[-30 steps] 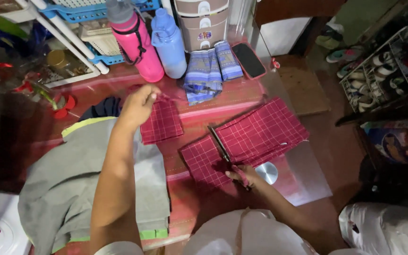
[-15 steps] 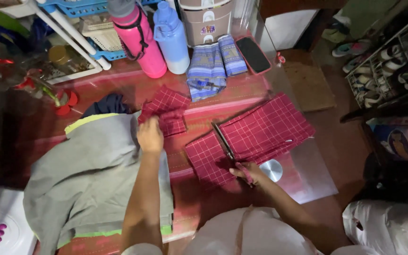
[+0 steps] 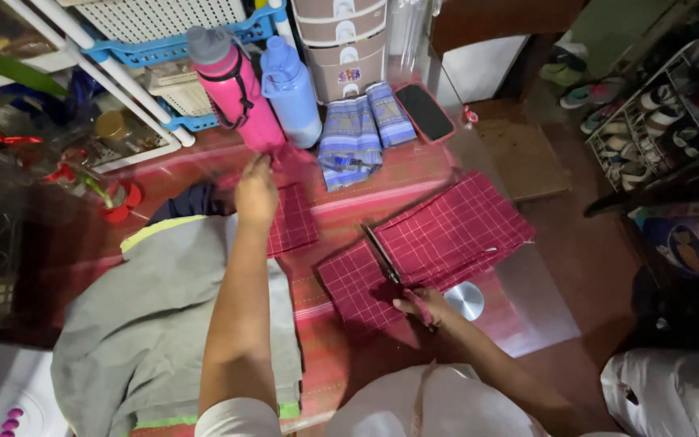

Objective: The person cuts a red checkered fabric into smaller pieces using scissors. They fold the fabric multiple times and cut along the edges to create uniform squares, which are then stacked on the table.

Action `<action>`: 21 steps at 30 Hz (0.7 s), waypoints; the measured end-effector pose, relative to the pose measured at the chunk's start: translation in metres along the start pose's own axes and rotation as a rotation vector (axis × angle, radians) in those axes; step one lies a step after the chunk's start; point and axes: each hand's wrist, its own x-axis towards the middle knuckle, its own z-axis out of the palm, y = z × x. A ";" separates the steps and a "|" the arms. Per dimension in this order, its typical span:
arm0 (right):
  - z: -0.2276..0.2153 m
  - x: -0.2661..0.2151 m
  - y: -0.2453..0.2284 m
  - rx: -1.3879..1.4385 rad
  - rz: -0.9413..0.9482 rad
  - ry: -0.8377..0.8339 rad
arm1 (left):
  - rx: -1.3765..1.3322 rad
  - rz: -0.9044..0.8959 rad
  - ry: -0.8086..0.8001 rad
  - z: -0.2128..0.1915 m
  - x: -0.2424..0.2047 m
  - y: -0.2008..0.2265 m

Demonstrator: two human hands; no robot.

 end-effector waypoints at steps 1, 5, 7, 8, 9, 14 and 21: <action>0.001 -0.006 -0.006 0.002 0.005 0.001 | -0.001 0.000 -0.005 0.001 -0.007 0.004; 0.002 0.006 0.005 -0.016 0.032 -0.034 | 0.097 -0.010 0.107 0.000 -0.055 0.027; 0.002 0.014 0.013 -0.025 0.036 -0.057 | 0.079 -0.021 0.110 0.013 -0.093 0.032; -0.001 0.013 0.010 -0.025 0.032 -0.050 | 0.055 -0.088 0.087 0.029 -0.114 0.030; -0.003 0.011 0.007 -0.025 0.028 -0.044 | 0.032 -0.155 0.064 0.045 -0.135 0.027; -0.004 -0.005 -0.007 -0.003 0.046 -0.056 | 0.120 -0.420 -0.188 0.074 -0.166 0.028; -0.007 -0.030 -0.028 0.117 0.068 -0.074 | 0.237 -0.597 -0.310 0.028 -0.154 0.091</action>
